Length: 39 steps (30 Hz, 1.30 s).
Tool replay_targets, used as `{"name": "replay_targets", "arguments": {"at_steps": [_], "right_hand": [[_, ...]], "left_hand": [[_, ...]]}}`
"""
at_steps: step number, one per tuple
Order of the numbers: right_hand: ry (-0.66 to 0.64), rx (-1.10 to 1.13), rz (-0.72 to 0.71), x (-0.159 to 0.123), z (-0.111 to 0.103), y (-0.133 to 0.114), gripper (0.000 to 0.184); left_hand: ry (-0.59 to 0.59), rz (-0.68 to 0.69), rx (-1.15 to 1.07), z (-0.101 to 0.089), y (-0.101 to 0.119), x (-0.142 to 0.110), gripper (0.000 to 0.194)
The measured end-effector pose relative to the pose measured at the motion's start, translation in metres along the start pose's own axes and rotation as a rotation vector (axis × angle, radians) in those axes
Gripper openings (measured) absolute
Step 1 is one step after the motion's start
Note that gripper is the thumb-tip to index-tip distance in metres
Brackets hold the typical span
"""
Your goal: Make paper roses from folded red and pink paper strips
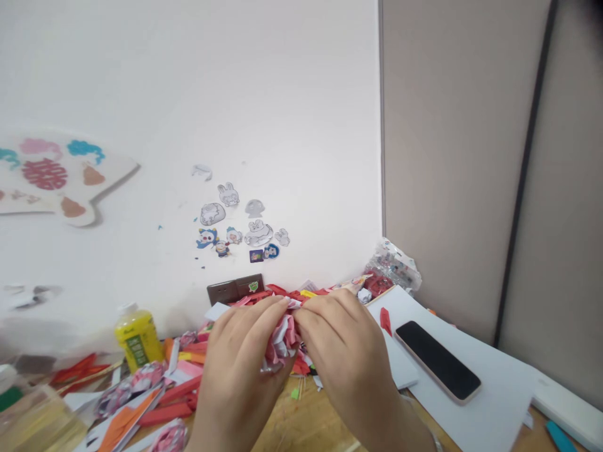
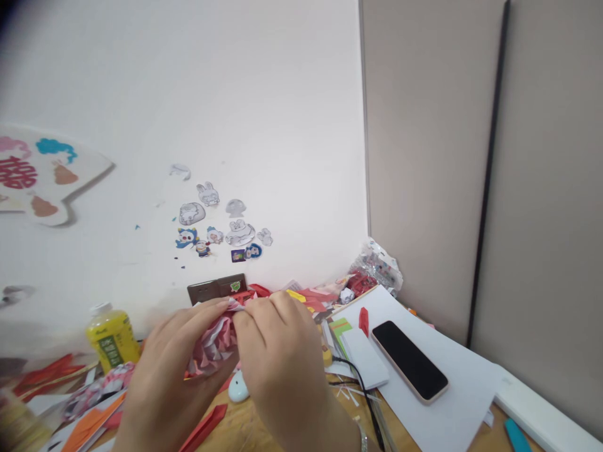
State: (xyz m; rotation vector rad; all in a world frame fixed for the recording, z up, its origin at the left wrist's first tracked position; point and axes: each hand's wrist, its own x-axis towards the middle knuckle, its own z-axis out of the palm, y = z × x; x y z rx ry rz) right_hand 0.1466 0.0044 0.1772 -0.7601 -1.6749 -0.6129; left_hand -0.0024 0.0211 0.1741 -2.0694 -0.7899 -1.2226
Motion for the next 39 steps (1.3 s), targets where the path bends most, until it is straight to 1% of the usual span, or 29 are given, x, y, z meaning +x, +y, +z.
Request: {"name": "replay_targets", "arguments": {"at_steps": [4, 8, 11, 17, 24, 32, 34, 39], "right_hand": [[-0.019, 0.035, 0.023, 0.002, -0.003, 0.001, 0.019], [0.033, 0.145, 0.087, 0.004, -0.008, 0.003, 0.012], [0.05, 0.161, 0.103, 0.004, -0.01, 0.006, 0.012], [0.028, 0.129, 0.1, 0.006, -0.007, 0.006, 0.014], [-0.063, 0.174, 0.088, 0.006, -0.008, 0.01, 0.015], [-0.107, 0.159, 0.112, 0.006, -0.008, 0.01, 0.014], [-0.099, 0.155, 0.117, 0.005, -0.007, 0.01, 0.017], [-0.078, 0.173, 0.126, 0.005, -0.006, 0.01, 0.018]], "left_hand": [[-0.012, -0.03, -0.009, -0.001, -0.001, 0.0, 0.039], [0.009, -0.101, -0.043, -0.003, 0.0, -0.001, 0.039], [-0.002, -0.139, -0.083, -0.003, 0.001, 0.0, 0.041], [-0.044, -0.043, -0.088, 0.001, -0.003, 0.0, 0.045], [-0.108, 0.044, -0.028, -0.001, -0.008, -0.002, 0.043], [-0.098, 0.098, 0.001, 0.001, -0.007, 0.0, 0.043], [-0.083, 0.099, 0.009, 0.002, -0.006, 0.0, 0.042], [-0.092, 0.107, 0.011, 0.002, -0.007, -0.001, 0.043]]}}
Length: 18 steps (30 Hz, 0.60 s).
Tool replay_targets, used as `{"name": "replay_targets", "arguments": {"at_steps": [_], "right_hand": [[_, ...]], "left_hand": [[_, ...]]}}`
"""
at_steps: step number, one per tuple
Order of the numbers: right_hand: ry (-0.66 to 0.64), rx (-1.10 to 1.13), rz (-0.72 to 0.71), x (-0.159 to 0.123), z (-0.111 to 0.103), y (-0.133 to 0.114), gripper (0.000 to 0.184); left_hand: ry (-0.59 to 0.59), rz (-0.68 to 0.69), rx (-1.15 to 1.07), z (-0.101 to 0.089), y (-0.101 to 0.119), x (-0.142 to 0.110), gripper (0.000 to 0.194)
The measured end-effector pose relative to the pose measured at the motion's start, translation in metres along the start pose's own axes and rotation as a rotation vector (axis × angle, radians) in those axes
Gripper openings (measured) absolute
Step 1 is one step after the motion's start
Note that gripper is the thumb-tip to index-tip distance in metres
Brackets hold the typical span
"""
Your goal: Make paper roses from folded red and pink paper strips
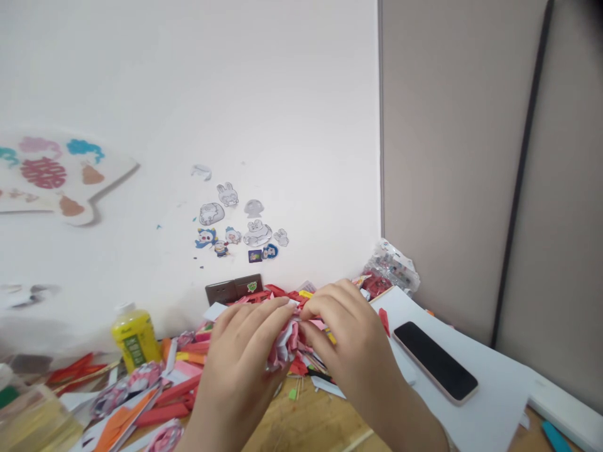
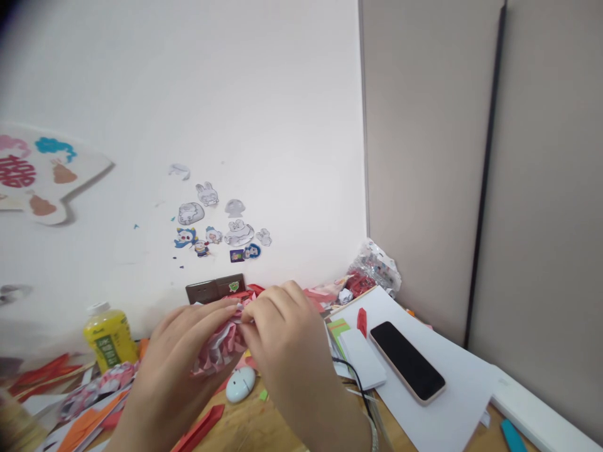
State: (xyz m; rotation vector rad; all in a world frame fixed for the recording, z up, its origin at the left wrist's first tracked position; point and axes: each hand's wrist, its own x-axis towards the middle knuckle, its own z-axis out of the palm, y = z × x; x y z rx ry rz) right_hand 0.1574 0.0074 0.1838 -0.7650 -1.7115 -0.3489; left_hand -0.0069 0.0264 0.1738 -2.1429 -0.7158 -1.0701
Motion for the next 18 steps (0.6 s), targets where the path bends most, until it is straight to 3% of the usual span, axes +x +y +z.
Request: {"name": "replay_targets", "arguments": {"at_steps": [13, 18], "right_hand": [[0.048, -0.046, -0.088, -0.001, 0.0047, -0.002, 0.023], [0.031, -0.02, -0.043, -0.0002, 0.0041, -0.0019, 0.021]], "left_hand": [[0.031, -0.012, -0.044, -0.0026, 0.0004, -0.0006, 0.045], [0.027, -0.008, -0.046, -0.0026, -0.0011, -0.0009, 0.044]]}}
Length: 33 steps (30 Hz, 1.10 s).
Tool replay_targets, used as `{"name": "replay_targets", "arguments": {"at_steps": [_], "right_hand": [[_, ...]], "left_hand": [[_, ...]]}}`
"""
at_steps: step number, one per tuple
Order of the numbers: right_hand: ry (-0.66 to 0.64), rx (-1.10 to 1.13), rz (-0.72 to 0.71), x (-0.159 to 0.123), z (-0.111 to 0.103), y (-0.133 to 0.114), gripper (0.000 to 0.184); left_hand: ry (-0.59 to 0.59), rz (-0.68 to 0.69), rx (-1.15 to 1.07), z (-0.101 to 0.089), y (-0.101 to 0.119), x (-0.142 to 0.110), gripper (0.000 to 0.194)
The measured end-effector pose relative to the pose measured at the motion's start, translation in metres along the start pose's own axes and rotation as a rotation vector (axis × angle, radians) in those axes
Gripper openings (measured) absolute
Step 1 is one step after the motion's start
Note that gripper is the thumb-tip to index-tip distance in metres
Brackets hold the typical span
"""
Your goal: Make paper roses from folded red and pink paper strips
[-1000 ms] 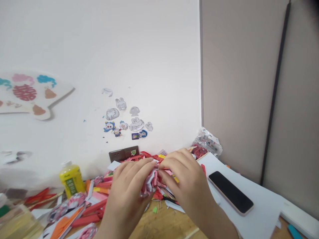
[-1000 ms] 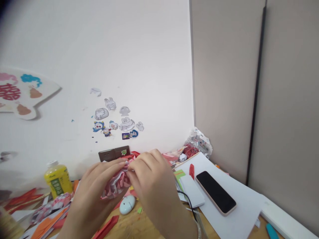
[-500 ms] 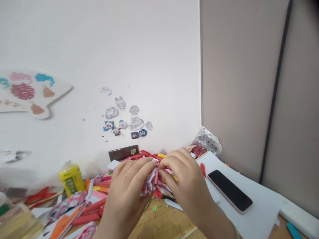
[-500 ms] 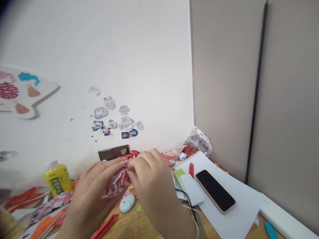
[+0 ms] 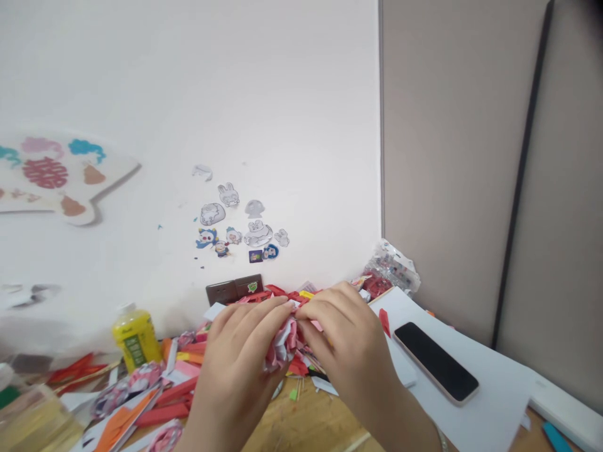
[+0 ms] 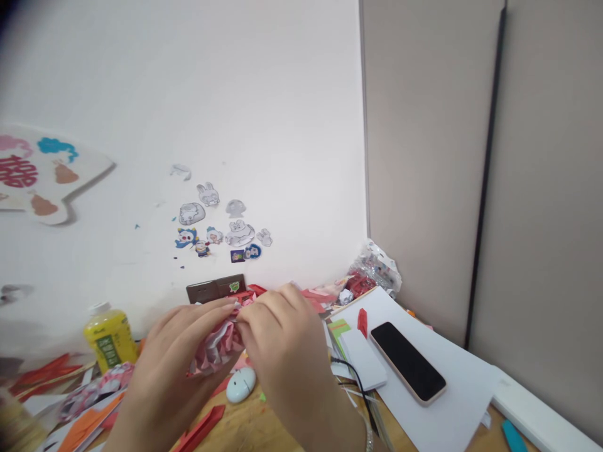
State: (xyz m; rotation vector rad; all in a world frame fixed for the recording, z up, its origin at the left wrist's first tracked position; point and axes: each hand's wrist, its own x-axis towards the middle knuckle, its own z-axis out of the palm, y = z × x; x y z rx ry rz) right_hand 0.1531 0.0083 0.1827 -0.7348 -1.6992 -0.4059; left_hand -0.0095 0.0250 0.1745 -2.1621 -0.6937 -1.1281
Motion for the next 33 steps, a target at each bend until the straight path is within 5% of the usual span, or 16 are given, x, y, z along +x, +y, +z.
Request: {"name": "replay_targets", "arguments": {"at_steps": [19, 33], "right_hand": [[0.034, 0.045, -0.031, 0.0, -0.0043, 0.0023, 0.018], [-0.102, 0.16, 0.087, -0.001, -0.0064, 0.0062, 0.013]], "left_hand": [[-0.021, 0.017, 0.016, -0.0027, 0.0004, 0.0012, 0.046], [-0.022, 0.026, 0.045, -0.0033, -0.0025, -0.0001, 0.047]]}}
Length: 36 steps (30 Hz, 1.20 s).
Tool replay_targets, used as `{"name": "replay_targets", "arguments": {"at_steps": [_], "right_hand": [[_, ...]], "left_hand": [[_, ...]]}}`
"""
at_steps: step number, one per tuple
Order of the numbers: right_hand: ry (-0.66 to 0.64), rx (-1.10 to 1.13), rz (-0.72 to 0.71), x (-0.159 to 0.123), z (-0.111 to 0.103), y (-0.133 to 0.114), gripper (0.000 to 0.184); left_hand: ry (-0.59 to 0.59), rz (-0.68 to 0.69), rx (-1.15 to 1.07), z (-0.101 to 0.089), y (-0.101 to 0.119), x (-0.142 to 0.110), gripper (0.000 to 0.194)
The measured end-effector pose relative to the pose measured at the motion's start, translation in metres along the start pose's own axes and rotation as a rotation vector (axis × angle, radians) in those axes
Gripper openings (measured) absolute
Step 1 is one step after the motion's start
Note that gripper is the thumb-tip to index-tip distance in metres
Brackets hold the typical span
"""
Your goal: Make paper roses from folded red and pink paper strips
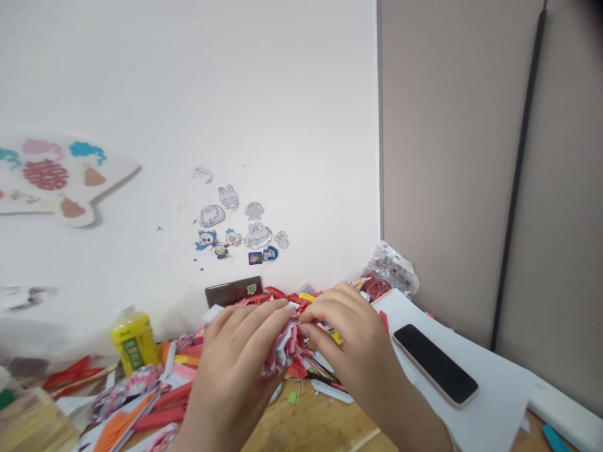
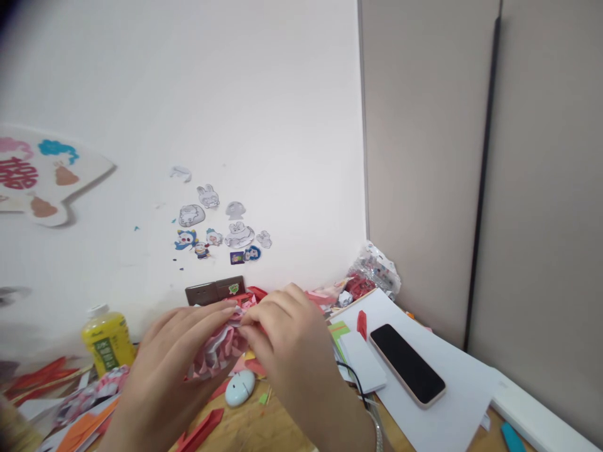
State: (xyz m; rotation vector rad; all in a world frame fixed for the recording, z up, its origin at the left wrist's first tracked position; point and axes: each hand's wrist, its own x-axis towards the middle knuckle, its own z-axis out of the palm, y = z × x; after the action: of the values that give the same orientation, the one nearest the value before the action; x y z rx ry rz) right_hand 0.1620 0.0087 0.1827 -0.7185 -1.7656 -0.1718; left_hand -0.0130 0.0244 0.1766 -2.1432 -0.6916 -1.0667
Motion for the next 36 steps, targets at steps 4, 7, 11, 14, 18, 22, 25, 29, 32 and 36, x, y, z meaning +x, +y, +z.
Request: {"name": "replay_targets", "arguments": {"at_steps": [4, 7, 11, 14, 18, 22, 25, 29, 32, 36], "right_hand": [[0.015, -0.029, -0.003, 0.0005, 0.0008, -0.0024, 0.018], [0.022, -0.051, -0.016, 0.0009, 0.0017, -0.0041, 0.02], [0.026, -0.08, -0.028, 0.0012, 0.0028, -0.0046, 0.022], [0.032, -0.079, -0.028, 0.0007, 0.0036, -0.0039, 0.02], [0.045, -0.078, -0.061, 0.0005, 0.0049, -0.0021, 0.014], [0.04, -0.041, -0.055, 0.0009, 0.0048, -0.0021, 0.013], [0.005, 0.0, 0.022, 0.0009, 0.003, -0.0043, 0.015], [-0.048, 0.039, 0.08, 0.0007, 0.0013, -0.0068, 0.014], [-0.045, 0.008, 0.062, 0.0007, 0.0029, -0.0067, 0.015], [0.012, -0.075, 0.008, 0.0007, 0.0057, -0.0057, 0.018]], "left_hand": [[-0.005, -0.009, 0.004, -0.001, 0.0003, 0.0015, 0.045], [-0.015, -0.011, 0.001, -0.0027, 0.0003, 0.002, 0.047], [-0.012, -0.017, -0.006, -0.0036, -0.0002, 0.0016, 0.047], [-0.011, -0.011, -0.007, -0.0032, -0.0005, 0.0017, 0.048], [0.0, -0.005, -0.004, -0.0028, -0.0012, 0.002, 0.047], [0.0, -0.013, -0.004, -0.0034, -0.0011, 0.0018, 0.047], [0.008, -0.01, 0.002, -0.0042, -0.0005, 0.0018, 0.047], [0.003, 0.005, 0.018, -0.0049, -0.0001, 0.0016, 0.047], [0.008, 0.001, 0.022, -0.0048, -0.0002, 0.0012, 0.047], [0.011, -0.019, 0.011, -0.0051, -0.0008, 0.0002, 0.047]]}}
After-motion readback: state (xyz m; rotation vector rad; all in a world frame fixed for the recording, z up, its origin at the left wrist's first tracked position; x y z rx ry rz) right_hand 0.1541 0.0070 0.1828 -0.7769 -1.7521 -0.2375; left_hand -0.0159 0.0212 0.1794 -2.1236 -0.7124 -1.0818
